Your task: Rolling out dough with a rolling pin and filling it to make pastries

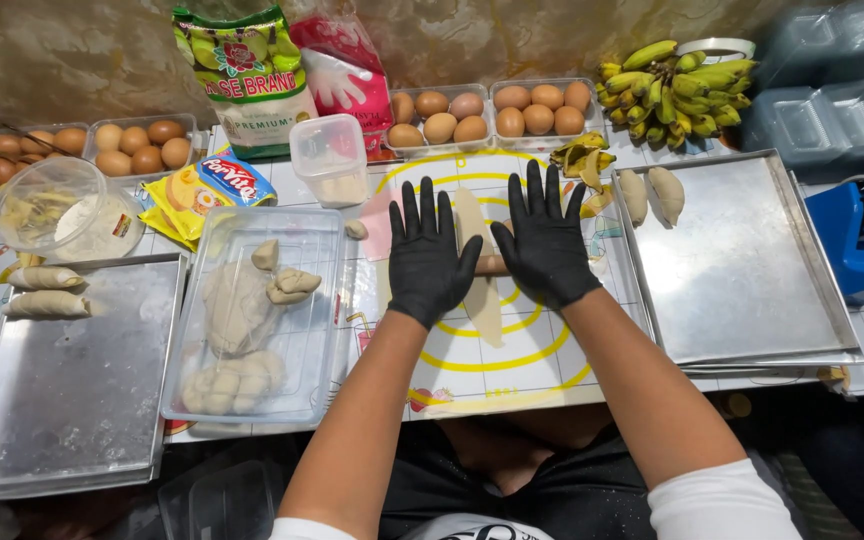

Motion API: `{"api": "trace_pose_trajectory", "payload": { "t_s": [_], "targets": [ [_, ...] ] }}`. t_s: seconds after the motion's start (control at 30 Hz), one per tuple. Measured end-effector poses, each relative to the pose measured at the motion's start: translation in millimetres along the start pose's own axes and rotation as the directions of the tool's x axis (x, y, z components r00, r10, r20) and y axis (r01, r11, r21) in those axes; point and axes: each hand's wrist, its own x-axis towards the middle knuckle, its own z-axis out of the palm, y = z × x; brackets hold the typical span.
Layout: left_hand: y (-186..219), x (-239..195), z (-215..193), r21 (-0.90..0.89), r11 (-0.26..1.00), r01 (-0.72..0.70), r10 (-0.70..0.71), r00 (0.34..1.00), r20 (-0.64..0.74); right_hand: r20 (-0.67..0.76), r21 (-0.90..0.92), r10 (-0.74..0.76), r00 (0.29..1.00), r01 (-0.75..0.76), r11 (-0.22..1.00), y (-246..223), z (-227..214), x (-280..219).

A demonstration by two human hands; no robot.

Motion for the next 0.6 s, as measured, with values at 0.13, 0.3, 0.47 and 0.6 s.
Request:
{"api": "trace_pose_trajectory", "payload": {
  "t_s": [0.13, 0.3, 0.47, 0.6],
  "targets": [
    [-14, 42, 20, 0.012, 1.000, -0.001, 0.002, 0.995, -0.100, -0.129, 0.004, -0.024, 0.991, 0.025, 1.000, 17, 24, 46],
    [-23, 76, 21, 0.015, 1.000, 0.003, 0.000, 0.980, -0.198, -0.249, 0.072, 0.005, 0.969, 0.013, 0.997, 23, 23, 79],
    [-25, 90, 31, 0.028, 0.999, 0.017, -0.010, 0.978, -0.210, -0.272, 0.034, -0.009, 0.962, 0.019, 0.999, 25, 27, 92],
    [-26, 78, 34, -0.030, 0.999, 0.025, -0.030, 0.982, -0.185, -0.242, 0.028, -0.008, 0.970, 0.015, 0.999, 25, 31, 82]
  ]
}}
